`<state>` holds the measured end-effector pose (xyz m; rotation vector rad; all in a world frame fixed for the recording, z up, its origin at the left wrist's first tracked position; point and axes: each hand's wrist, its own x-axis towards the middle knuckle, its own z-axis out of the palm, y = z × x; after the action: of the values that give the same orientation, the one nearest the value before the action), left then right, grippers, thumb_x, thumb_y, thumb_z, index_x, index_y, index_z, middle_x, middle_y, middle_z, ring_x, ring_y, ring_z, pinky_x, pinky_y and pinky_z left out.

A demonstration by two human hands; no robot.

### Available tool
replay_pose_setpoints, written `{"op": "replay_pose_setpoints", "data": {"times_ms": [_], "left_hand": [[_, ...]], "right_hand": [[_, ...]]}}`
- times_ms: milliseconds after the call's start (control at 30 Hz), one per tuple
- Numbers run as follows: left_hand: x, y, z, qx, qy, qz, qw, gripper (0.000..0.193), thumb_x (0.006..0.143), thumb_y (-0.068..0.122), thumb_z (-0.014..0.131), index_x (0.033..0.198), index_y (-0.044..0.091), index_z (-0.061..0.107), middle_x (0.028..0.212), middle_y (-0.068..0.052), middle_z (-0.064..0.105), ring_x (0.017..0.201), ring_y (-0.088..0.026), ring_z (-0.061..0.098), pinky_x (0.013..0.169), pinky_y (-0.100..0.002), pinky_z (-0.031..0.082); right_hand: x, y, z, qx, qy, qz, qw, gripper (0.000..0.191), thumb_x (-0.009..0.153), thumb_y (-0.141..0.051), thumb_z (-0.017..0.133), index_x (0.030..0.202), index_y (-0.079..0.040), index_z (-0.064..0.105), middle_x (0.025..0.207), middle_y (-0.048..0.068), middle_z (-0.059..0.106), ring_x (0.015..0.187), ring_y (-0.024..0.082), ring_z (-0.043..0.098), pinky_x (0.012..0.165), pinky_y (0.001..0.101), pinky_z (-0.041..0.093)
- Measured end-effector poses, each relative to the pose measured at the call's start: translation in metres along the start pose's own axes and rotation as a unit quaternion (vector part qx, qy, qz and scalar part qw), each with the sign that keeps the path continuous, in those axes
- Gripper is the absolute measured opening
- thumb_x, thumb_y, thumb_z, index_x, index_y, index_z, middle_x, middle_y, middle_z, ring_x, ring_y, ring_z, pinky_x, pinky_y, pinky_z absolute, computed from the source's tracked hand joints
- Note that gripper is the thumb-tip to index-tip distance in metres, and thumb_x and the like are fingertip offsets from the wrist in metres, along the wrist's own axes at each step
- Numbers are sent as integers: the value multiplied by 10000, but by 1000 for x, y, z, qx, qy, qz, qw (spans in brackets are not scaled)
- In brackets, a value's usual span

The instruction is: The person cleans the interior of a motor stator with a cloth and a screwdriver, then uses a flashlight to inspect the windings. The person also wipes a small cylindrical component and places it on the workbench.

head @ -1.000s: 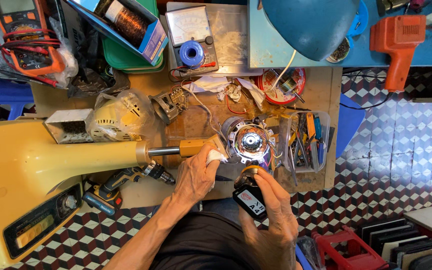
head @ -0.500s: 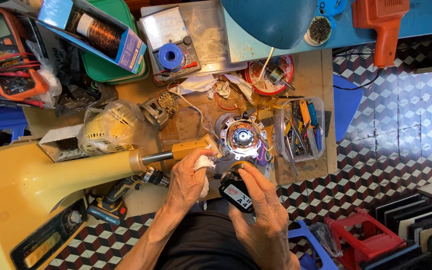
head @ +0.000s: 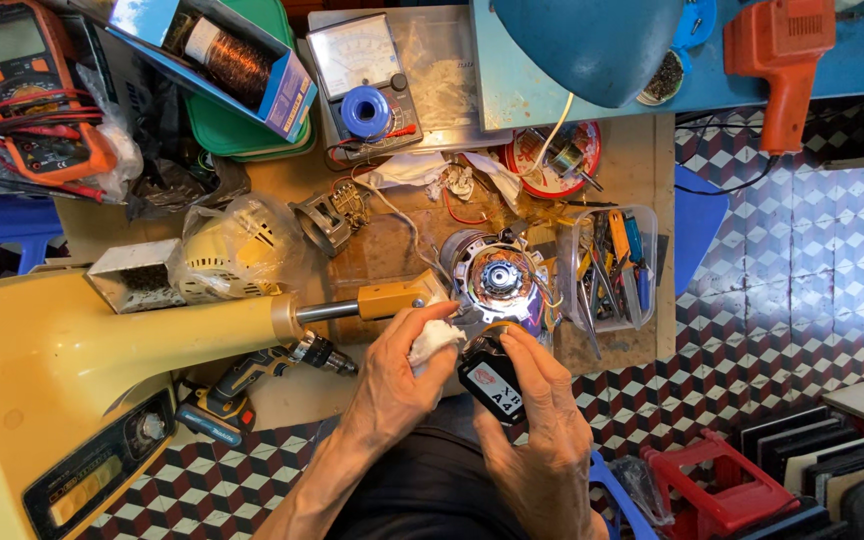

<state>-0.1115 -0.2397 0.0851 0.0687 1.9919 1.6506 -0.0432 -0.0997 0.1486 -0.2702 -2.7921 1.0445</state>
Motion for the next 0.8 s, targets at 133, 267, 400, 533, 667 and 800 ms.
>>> {"op": "replay_pose_setpoints", "data": {"times_ms": [133, 267, 400, 533, 667, 800], "left_hand": [[-13, 21, -8, 59, -30, 114, 991, 671, 815, 74, 705, 1453, 117, 503, 1286, -168, 624, 1145, -336, 681, 947, -385, 564], [-15, 28, -15, 65, -75, 190, 977, 862, 734, 71, 791, 1499, 109, 396, 1383, -196, 588, 1230, -382, 631, 986, -421, 560], [-13, 23, -18, 63, -90, 201, 973, 849, 788, 104, 832, 1518, 118, 400, 1347, -145, 651, 1229, -331, 686, 987, -399, 590], [-11, 18, -17, 70, -63, 222, 971, 826, 805, 87, 818, 1525, 104, 413, 1323, -113, 669, 1184, -289, 712, 992, -371, 557], [-10, 16, -17, 134, -35, 257, 956, 805, 753, 73, 833, 1473, 142, 480, 1315, -113, 671, 1148, -293, 717, 947, -356, 596], [-9, 19, -13, 116, -17, 253, 960, 733, 751, 117, 878, 1390, 164, 523, 1247, -92, 680, 1083, -271, 738, 906, -333, 632]], "right_hand": [[2, -2, 0, -12, -7, 0, 1000, 713, 700, 44, 805, 1362, 25, 538, 1355, 221, 603, 1236, 348, 659, 1003, 396, 585], [5, 1, -2, -4, -28, 0, 1000, 732, 695, 20, 797, 1374, 29, 525, 1307, 214, 631, 1187, 333, 680, 978, 395, 591], [7, 4, -2, 20, -46, -17, 999, 723, 724, 30, 770, 1387, 32, 481, 1331, 225, 620, 1215, 353, 673, 999, 409, 572], [8, 2, -2, 49, -66, -25, 996, 713, 732, 36, 758, 1380, 22, 462, 1364, 245, 595, 1258, 379, 647, 1008, 427, 533], [9, -4, -8, 60, -93, -18, 994, 738, 706, 26, 776, 1375, 24, 464, 1400, 254, 566, 1307, 385, 602, 1042, 451, 500], [6, -7, -16, 81, -86, -18, 993, 743, 741, -3, 783, 1401, 26, 443, 1400, 242, 556, 1329, 379, 580, 1082, 444, 491]]}}
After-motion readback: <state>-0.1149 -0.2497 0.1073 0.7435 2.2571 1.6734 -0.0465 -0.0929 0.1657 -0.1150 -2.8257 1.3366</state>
